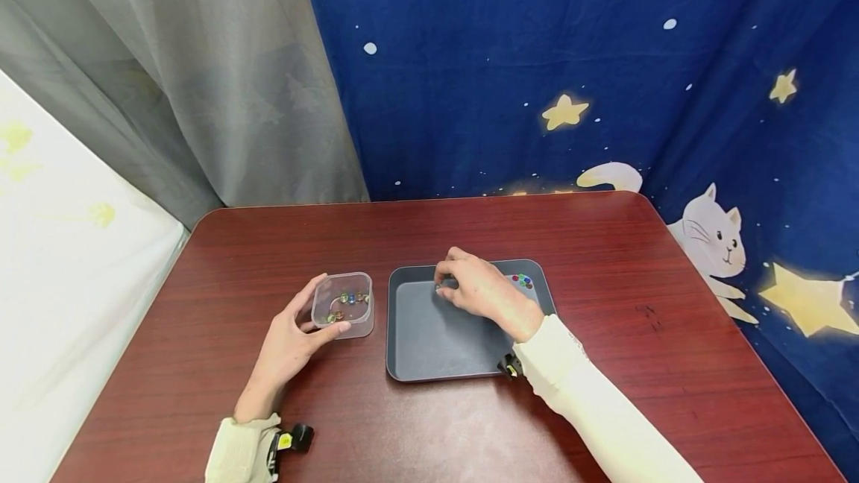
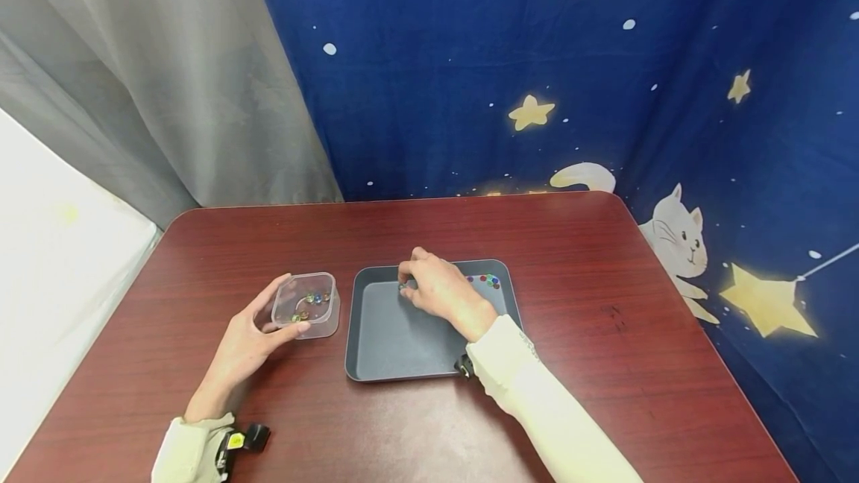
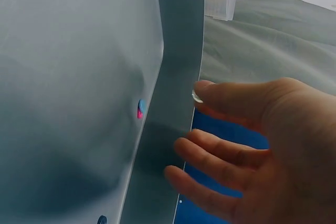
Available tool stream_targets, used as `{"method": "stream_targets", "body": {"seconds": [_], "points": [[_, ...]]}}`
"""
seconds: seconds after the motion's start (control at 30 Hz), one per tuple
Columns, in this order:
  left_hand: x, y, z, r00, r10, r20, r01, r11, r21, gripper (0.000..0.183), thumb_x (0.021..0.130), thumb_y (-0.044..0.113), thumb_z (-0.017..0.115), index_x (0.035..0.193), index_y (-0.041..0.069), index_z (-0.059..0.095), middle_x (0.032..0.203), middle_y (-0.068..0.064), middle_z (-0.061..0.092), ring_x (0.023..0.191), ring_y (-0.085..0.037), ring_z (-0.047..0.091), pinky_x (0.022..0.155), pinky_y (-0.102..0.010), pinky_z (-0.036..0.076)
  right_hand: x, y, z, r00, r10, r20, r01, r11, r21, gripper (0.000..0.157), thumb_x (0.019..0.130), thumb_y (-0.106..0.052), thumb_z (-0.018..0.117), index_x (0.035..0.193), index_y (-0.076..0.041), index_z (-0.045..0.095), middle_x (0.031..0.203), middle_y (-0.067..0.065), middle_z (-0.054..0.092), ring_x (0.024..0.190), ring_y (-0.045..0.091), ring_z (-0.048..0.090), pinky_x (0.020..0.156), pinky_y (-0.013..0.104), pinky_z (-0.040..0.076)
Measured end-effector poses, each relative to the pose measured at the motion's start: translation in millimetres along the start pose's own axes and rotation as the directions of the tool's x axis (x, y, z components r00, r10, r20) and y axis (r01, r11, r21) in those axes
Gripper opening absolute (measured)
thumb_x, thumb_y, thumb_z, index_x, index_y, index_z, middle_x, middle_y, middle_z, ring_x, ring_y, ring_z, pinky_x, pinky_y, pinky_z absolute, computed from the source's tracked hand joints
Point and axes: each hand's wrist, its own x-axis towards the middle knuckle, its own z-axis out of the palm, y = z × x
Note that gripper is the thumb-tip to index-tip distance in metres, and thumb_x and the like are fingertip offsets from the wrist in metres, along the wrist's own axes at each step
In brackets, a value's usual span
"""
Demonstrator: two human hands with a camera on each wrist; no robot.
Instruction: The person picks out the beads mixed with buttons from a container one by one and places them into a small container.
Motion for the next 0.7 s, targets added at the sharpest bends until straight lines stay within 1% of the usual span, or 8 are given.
{"method": "stream_targets", "body": {"seconds": [0.1, 0.2, 0.27, 0.43, 0.57, 0.63, 0.7], "points": [[-0.1, 0.0, 0.1, 1.0, 0.0, -0.001, 0.0, 1.0, 0.002, 0.088, 0.085, 0.026, 0.089, 0.158, 0.038, 0.041, 0.15, -0.014, 0.056, 0.1, -0.012, 0.071, 0.08, -0.016, 0.057, 0.9, -0.4, 0.9, 0.999, -0.021, -0.04, 0.021, 1.0, -0.008, 0.011, 0.095, -0.024, 0.078, 0.106, -0.021, 0.075, 0.115, -0.002, 0.06, 0.088, 0.014, 0.061, 0.08, 0.033, 0.053], [-0.4, 0.0, 0.2, 1.0, 0.0, -0.002, 0.0, 1.0, 0.01, 0.088, 0.085, 0.026, 0.089, 0.159, 0.037, 0.04, 0.15, -0.014, 0.057, 0.104, -0.02, 0.072, 0.081, -0.016, 0.056, 1.6, -1.7, 1.1, 0.997, -0.044, -0.07, 0.044, 0.999, -0.004, 0.011, 0.096, -0.023, 0.078, 0.107, -0.021, 0.076, 0.119, -0.002, 0.059, 0.093, 0.017, 0.064, 0.082, 0.033, 0.053], [-0.7, 0.0, 0.0, 1.0, -0.002, -0.002, 0.002, 1.0, 0.013, 0.089, 0.085, 0.027, 0.089, 0.159, 0.036, 0.04, 0.15, -0.014, 0.057, 0.103, -0.019, 0.072, 0.081, -0.016, 0.056, 2.4, -2.9, 1.2, 0.995, -0.059, -0.084, 0.059, 0.998, -0.003, 0.011, 0.096, -0.023, 0.077, 0.107, -0.021, 0.076, 0.12, -0.002, 0.059, 0.095, 0.017, 0.065, 0.082, 0.033, 0.053], [-0.4, 0.0, -0.2, 1.0, -0.005, -0.003, 0.005, 1.0, 0.018, 0.09, 0.085, 0.027, 0.089, 0.16, 0.034, 0.04, 0.149, -0.014, 0.057, 0.102, -0.017, 0.072, 0.08, -0.016, 0.056, 4.3, -6.2, 0.7, 0.994, -0.067, -0.087, 0.07, 0.997, 0.031, 0.013, 0.096, -0.023, 0.077, 0.109, -0.021, 0.077, 0.123, -0.001, 0.058, 0.1, 0.02, 0.067, 0.084, 0.034, 0.054], [0.5, 0.2, 0.1, 1.0, 0.004, -0.008, -0.004, 1.0, 0.021, 0.09, 0.084, 0.028, 0.089, 0.16, 0.031, 0.04, 0.148, -0.014, 0.059, 0.107, -0.024, 0.071, 0.082, -0.014, 0.056, 4.6, -8.7, 0.2, 0.995, -0.065, -0.08, 0.071, 0.995, 0.069, 0.015, 0.096, -0.023, 0.078, 0.111, -0.02, 0.077, 0.126, -0.001, 0.058, 0.104, 0.022, 0.067, 0.085, 0.036, 0.054], [0.5, 0.2, 0.1, 1.0, 0.005, -0.008, -0.005, 1.0, 0.018, 0.09, 0.084, 0.027, 0.089, 0.16, 0.031, 0.04, 0.148, -0.014, 0.059, 0.107, -0.024, 0.071, 0.082, -0.014, 0.056, 4.9, -9.9, 0.2, 0.995, -0.066, -0.076, 0.072, 0.993, 0.088, 0.016, 0.096, -0.023, 0.077, 0.112, -0.019, 0.077, 0.126, -0.001, 0.058, 0.106, 0.024, 0.067, 0.086, 0.037, 0.054], [0.4, 0.1, 0.1, 1.0, 0.003, -0.007, -0.003, 1.0, 0.017, 0.09, 0.084, 0.027, 0.089, 0.16, 0.033, 0.04, 0.148, -0.014, 0.059, 0.105, -0.023, 0.071, 0.082, -0.015, 0.056, 5.5, -11.3, 0.1, 0.995, -0.069, -0.072, 0.076, 0.992, 0.099, 0.017, 0.096, -0.023, 0.077, 0.112, -0.018, 0.077, 0.126, 0.0, 0.058, 0.107, 0.025, 0.067, 0.087, 0.037, 0.054]]}}
